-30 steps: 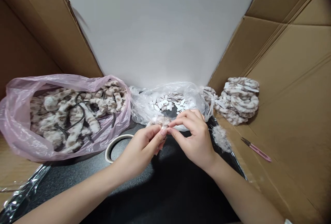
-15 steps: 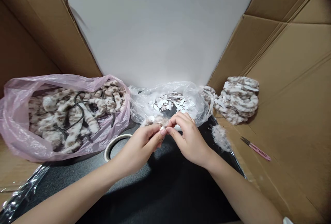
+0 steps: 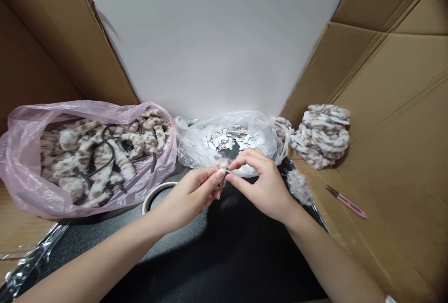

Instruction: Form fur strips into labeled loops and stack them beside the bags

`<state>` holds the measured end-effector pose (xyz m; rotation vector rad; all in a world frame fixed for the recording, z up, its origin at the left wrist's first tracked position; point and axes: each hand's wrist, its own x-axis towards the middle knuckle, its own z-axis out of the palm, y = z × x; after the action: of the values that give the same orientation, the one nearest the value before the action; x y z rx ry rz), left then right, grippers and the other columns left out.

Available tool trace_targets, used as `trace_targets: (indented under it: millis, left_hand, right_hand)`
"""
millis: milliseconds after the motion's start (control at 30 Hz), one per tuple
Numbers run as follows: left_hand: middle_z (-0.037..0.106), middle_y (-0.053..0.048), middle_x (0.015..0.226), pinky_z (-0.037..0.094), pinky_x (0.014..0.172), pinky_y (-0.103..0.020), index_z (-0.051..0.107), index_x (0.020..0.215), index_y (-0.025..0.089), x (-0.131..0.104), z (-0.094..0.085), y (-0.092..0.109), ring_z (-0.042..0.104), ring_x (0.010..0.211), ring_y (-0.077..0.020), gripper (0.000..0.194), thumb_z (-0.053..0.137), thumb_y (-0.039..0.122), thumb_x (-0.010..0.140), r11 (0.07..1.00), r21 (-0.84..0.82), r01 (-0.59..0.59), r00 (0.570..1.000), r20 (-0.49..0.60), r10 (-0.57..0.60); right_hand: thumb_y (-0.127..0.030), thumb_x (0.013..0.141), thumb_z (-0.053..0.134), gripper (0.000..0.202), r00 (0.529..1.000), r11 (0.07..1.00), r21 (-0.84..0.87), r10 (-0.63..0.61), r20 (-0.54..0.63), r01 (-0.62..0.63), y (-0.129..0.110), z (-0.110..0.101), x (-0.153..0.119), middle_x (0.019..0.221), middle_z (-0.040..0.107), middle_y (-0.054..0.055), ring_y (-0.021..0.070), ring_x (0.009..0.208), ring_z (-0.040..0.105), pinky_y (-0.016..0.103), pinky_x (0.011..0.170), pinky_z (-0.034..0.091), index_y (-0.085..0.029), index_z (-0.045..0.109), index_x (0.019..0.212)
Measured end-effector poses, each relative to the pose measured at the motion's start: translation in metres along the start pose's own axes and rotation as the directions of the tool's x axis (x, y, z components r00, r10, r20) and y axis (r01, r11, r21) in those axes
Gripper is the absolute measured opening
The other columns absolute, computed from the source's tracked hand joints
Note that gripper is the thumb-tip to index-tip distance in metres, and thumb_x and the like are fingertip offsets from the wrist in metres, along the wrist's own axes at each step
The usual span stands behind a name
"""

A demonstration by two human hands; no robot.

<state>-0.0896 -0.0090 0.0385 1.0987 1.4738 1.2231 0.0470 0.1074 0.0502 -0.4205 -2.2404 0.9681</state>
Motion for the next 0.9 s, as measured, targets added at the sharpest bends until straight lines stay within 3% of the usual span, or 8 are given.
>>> trace_targets:
  millis: [100,233,400,567,700,833,900]
  left_hand:
    - [0.042,0.005,0.059,0.023,0.039,-0.021,0.052,0.071,0.018,-0.001,0.001,0.0,0.029,0.043,-0.0063,0.04,0.047,0.053,0.091,0.998,0.048,-0.03,0.999,-0.018,0.031]
    - [0.042,0.005,0.061,0.023,0.04,-0.019,0.051,0.072,0.018,-0.001,0.0,0.0,0.029,0.046,-0.0056,0.04,0.046,0.052,0.091,0.999,0.051,0.004,1.0,-0.024,-0.003]
    - [0.053,0.005,0.065,0.033,0.042,-0.017,0.05,0.092,0.02,0.0,0.002,-0.002,0.045,0.049,-0.0072,0.031,0.062,0.048,0.085,0.992,-0.107,0.062,0.998,-0.014,-0.064]
    - [0.059,0.008,0.067,0.049,0.055,-0.023,0.037,0.1,0.026,0.001,0.005,-0.006,0.056,0.05,-0.0088,0.036,0.066,0.039,0.084,0.984,-0.18,0.002,0.997,-0.074,-0.015]
    - [0.065,-0.001,0.082,0.047,0.051,-0.021,0.049,0.103,0.022,0.0,0.006,-0.003,0.066,0.06,-0.0136,0.029,0.064,0.04,0.086,0.996,-0.079,-0.043,0.999,0.002,0.044]
    - [0.067,-0.005,0.086,0.048,0.048,-0.022,0.061,0.1,0.017,-0.001,0.008,-0.002,0.067,0.058,-0.016,0.035,0.067,0.045,0.081,1.0,-0.016,0.0,1.0,-0.018,0.0]
    - [0.068,-0.006,0.086,0.051,0.052,-0.025,0.064,0.103,0.016,-0.002,0.01,-0.003,0.068,0.062,-0.018,0.039,0.07,0.046,0.079,1.0,-0.02,0.021,1.0,-0.008,-0.021]
  right_hand:
    - [-0.015,0.078,0.069,0.013,0.999,0.999,-0.029,0.033,0.006,-0.033,0.0,0.003,-0.002,0.082,0.063,0.0,0.0194,0.087,0.058,0.036,0.083,0.043,-0.021,0.059,0.073]
    - [-0.013,0.078,0.068,0.015,0.997,0.996,0.06,0.069,0.044,-0.071,0.001,0.005,-0.002,0.078,0.061,0.0,0.018,0.082,0.058,0.033,0.079,0.044,-0.02,0.057,0.07]
    - [-0.015,0.079,0.067,0.011,0.991,0.986,0.107,0.123,0.056,-0.128,0.002,0.003,0.0,0.077,0.061,0.0,0.0166,0.081,0.058,0.031,0.077,0.044,-0.019,0.061,0.071]
    - [-0.017,0.084,0.062,0.012,0.969,0.978,0.052,0.193,0.156,-0.203,0.007,0.002,-0.001,0.079,0.06,-0.001,0.0141,0.079,0.055,0.028,0.073,0.042,-0.018,0.06,0.072]
    - [-0.023,0.089,0.055,0.017,0.937,0.938,0.201,0.225,0.266,-0.282,0.004,0.002,-0.007,0.075,0.055,-0.002,0.013,0.074,0.053,0.026,0.069,0.042,-0.018,0.054,0.073]
    - [-0.032,0.091,0.054,0.015,0.9,0.897,0.259,0.258,0.351,-0.358,0.006,-0.019,-0.028,0.085,0.061,0.001,0.0158,0.083,0.058,0.029,0.076,0.046,-0.019,0.058,0.085]
    - [-0.033,0.089,0.057,0.02,0.917,0.904,0.206,0.327,0.23,-0.374,0.021,-0.045,-0.049,0.104,0.064,0.005,0.0185,0.099,0.06,0.033,0.087,0.047,-0.02,0.058,0.104]
